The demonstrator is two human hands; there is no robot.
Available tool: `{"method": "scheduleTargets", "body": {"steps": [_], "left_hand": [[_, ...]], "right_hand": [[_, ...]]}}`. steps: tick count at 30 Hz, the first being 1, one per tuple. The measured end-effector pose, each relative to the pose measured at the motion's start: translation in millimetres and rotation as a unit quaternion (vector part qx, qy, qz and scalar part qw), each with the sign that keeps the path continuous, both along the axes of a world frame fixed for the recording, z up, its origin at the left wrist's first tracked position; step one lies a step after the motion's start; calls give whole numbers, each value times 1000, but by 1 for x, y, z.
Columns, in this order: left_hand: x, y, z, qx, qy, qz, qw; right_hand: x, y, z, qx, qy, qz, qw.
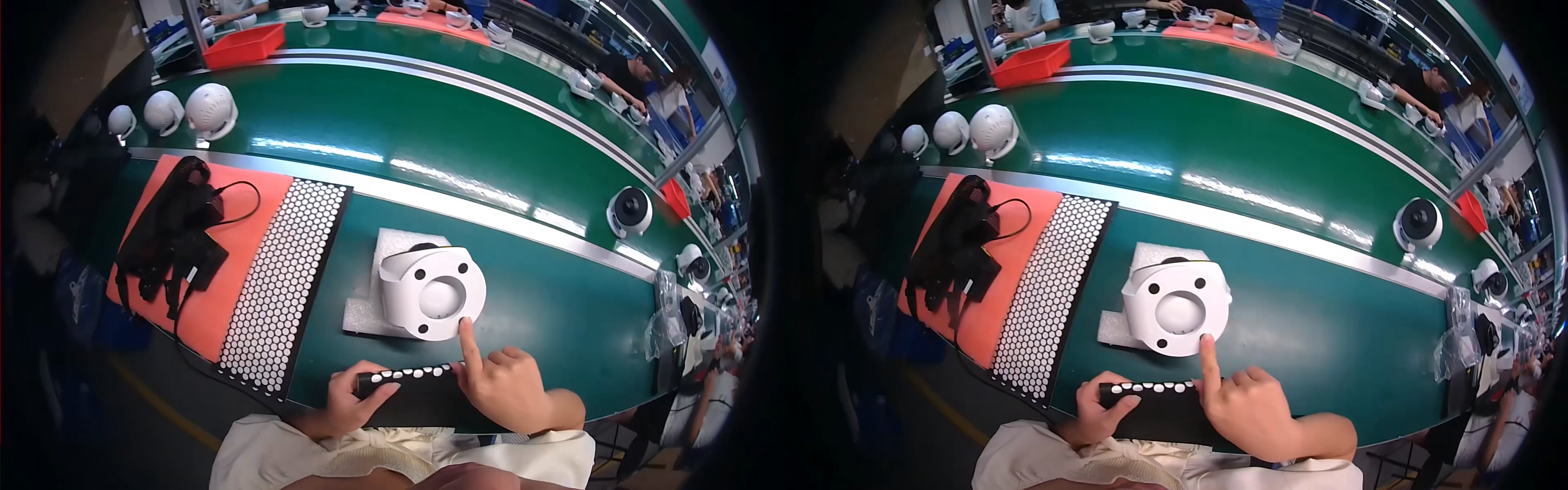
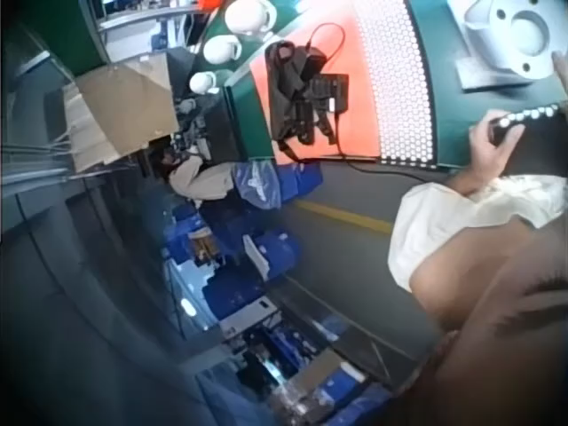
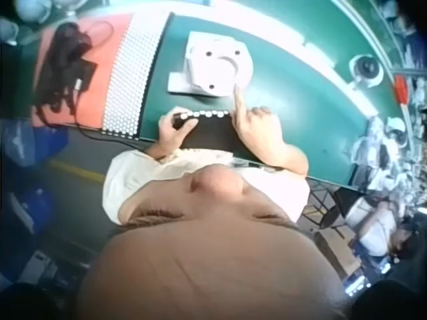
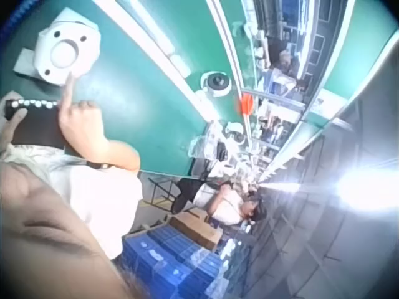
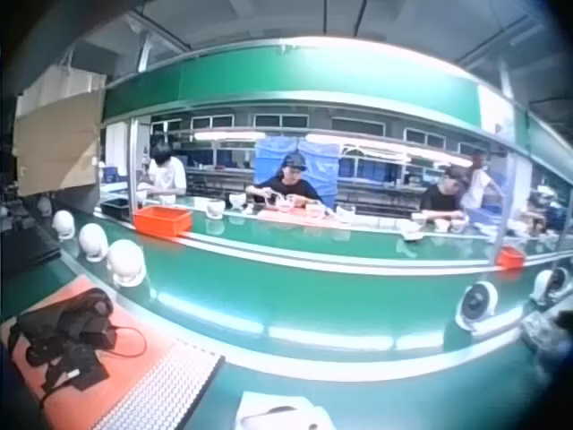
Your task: Apply small white adhesive pads to the circular base of white security camera housings on an assembly line.
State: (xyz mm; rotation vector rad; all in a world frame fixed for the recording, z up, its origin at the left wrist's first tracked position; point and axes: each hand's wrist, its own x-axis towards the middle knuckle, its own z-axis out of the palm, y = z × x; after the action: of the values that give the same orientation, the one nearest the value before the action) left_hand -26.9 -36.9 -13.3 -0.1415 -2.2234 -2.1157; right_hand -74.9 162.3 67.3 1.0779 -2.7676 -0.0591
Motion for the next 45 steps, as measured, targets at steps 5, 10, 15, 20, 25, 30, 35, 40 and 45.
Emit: {"method": "scheduleTargets", "body": {"steps": [5,10,15,20,25,30,35,40,45], "left_hand": [[0,0,1,7,3,-4,1000],[-3,5,-5,-8,-31,55,998],[0,14,1,-4,-32,108,994],[2,9,-15,-1,-21,108,994],[4,18,7,-1,-65,121,991],[6,22,12,19,-72,116,990],[7,17,9,-10,-56,126,990],[7,18,9,-16,-59,114,992],[7,16,7,4,-59,111,992]], "right_hand": [[-25,20,48,-39,-196,9,980],[-105,-1,34,-421,-83,39,902],[-138,-9,14,-271,-352,204,872],[-108,1,25,-141,-321,155,924],[-99,43,48,-233,-171,48,956],[-155,47,7,-273,55,-88,956],[-217,68,-70,-231,162,-124,951],[-241,88,-129,-262,172,-195,929],[-246,106,-137,-122,-13,-366,922]]}}
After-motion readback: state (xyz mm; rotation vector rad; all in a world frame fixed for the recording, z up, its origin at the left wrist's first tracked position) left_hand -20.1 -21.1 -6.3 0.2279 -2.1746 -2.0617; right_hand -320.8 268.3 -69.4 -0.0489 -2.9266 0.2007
